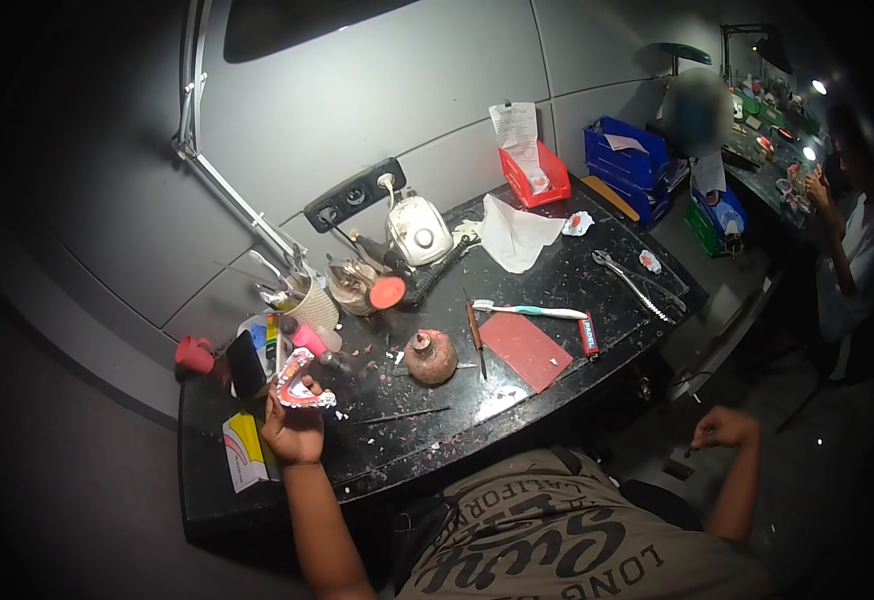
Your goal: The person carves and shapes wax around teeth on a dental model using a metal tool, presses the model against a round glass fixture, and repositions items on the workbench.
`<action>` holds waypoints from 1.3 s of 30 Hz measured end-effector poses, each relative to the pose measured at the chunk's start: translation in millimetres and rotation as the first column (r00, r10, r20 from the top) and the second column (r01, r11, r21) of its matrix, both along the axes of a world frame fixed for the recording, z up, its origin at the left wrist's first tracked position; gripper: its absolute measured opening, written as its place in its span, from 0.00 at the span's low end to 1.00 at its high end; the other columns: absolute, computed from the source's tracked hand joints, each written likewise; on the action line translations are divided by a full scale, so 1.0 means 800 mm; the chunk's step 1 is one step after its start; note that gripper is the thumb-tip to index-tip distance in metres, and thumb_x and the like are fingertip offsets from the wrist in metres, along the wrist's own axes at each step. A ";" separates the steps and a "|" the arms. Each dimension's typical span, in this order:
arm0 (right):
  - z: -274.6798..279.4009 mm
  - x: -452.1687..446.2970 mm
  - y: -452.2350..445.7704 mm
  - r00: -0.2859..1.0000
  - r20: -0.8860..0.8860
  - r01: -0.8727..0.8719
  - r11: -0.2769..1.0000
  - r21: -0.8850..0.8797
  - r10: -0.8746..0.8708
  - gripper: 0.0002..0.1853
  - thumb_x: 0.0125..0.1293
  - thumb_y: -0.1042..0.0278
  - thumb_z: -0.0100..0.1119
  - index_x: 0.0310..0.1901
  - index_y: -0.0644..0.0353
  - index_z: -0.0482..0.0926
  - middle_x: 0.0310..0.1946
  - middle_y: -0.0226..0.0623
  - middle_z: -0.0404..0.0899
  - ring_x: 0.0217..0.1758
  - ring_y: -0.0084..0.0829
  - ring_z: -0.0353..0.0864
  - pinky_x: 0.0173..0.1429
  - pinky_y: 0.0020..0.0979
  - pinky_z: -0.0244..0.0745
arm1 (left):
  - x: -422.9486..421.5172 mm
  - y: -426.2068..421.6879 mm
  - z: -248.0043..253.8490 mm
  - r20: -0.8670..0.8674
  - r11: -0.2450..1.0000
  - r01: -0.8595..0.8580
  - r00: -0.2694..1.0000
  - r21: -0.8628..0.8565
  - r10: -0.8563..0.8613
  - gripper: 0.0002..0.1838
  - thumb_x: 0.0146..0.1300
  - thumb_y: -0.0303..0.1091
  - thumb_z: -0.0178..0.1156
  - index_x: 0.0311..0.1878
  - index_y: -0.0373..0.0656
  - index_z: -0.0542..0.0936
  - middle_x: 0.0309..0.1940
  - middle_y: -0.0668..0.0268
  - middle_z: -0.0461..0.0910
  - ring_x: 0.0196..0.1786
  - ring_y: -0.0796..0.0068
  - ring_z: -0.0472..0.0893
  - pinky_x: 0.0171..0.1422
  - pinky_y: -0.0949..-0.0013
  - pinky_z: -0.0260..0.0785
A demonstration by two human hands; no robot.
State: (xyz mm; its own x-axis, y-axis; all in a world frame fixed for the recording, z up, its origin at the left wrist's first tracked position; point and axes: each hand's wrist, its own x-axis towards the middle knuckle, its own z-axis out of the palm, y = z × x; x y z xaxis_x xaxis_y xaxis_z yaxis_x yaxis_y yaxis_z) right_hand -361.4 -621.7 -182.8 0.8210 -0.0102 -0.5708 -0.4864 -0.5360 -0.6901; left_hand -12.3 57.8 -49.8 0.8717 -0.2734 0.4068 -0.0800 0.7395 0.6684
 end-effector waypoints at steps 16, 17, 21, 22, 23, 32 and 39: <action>-0.599 0.048 0.066 0.891 -0.218 -0.443 0.660 -0.607 0.397 0.17 0.65 0.52 0.64 0.42 0.57 0.92 0.41 0.50 0.90 0.45 0.46 0.92 0.53 0.50 0.84 | -0.005 -0.003 0.003 -0.028 0.991 -0.125 0.992 0.043 0.126 0.23 0.78 0.42 0.58 0.66 0.34 0.72 0.56 0.43 0.82 0.54 0.53 0.86 0.62 0.52 0.81; -0.604 0.044 0.073 0.877 -0.150 -0.438 0.630 -0.641 0.456 0.17 0.66 0.53 0.63 0.41 0.57 0.92 0.40 0.50 0.90 0.45 0.46 0.92 0.53 0.50 0.84 | -0.006 -0.005 0.005 -0.036 0.993 -0.109 0.993 0.043 0.111 0.23 0.78 0.42 0.58 0.66 0.34 0.72 0.56 0.43 0.83 0.54 0.53 0.86 0.62 0.53 0.81; -0.606 0.049 0.080 0.883 -0.172 -0.451 0.691 -0.564 0.436 0.17 0.66 0.54 0.61 0.41 0.57 0.92 0.40 0.51 0.90 0.46 0.46 0.92 0.53 0.50 0.84 | -0.009 -0.014 0.013 -0.024 0.989 -0.134 0.990 0.057 0.136 0.21 0.78 0.42 0.58 0.64 0.36 0.74 0.55 0.44 0.84 0.54 0.53 0.87 0.62 0.53 0.81; -0.603 0.052 0.079 0.887 -0.200 -0.454 0.706 -0.543 0.416 0.17 0.66 0.54 0.61 0.41 0.57 0.92 0.40 0.51 0.90 0.46 0.47 0.92 0.53 0.50 0.84 | -0.009 -0.014 0.014 -0.024 0.988 -0.141 0.990 0.058 0.142 0.21 0.78 0.42 0.58 0.64 0.36 0.74 0.55 0.44 0.84 0.54 0.53 0.87 0.62 0.53 0.81; -0.602 0.054 0.078 0.888 -0.216 -0.456 0.717 -0.528 0.405 0.17 0.66 0.53 0.61 0.41 0.57 0.92 0.41 0.52 0.90 0.46 0.47 0.92 0.53 0.50 0.84 | -0.010 -0.014 0.015 -0.015 0.991 -0.114 0.993 0.069 0.115 0.21 0.78 0.41 0.58 0.64 0.36 0.74 0.55 0.44 0.84 0.54 0.53 0.87 0.62 0.52 0.81; -0.571 0.056 0.078 0.864 -0.324 -0.496 0.757 -0.426 0.385 0.18 0.67 0.53 0.60 0.40 0.59 0.92 0.41 0.53 0.90 0.46 0.48 0.92 0.53 0.50 0.84 | -0.018 -0.012 0.021 0.007 0.996 -0.054 0.999 0.073 0.054 0.23 0.77 0.42 0.61 0.65 0.35 0.73 0.55 0.43 0.83 0.55 0.53 0.87 0.61 0.53 0.82; -0.553 0.052 0.071 0.832 -0.365 -0.542 0.754 -0.371 0.418 0.19 0.67 0.53 0.60 0.40 0.60 0.92 0.42 0.54 0.89 0.47 0.49 0.91 0.53 0.49 0.84 | -0.015 -0.014 0.017 -0.003 0.989 -0.127 0.992 0.071 0.128 0.24 0.76 0.40 0.63 0.68 0.39 0.70 0.55 0.47 0.84 0.54 0.56 0.88 0.61 0.54 0.82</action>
State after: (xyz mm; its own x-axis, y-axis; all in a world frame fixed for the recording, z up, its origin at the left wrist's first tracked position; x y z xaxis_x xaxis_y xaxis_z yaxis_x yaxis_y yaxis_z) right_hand -319.9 -565.2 -625.4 0.6198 0.0465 -0.7834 -0.1967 -0.9572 -0.2124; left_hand -24.6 46.2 -36.4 0.9043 -0.1876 0.3835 -0.1651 0.6747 0.7194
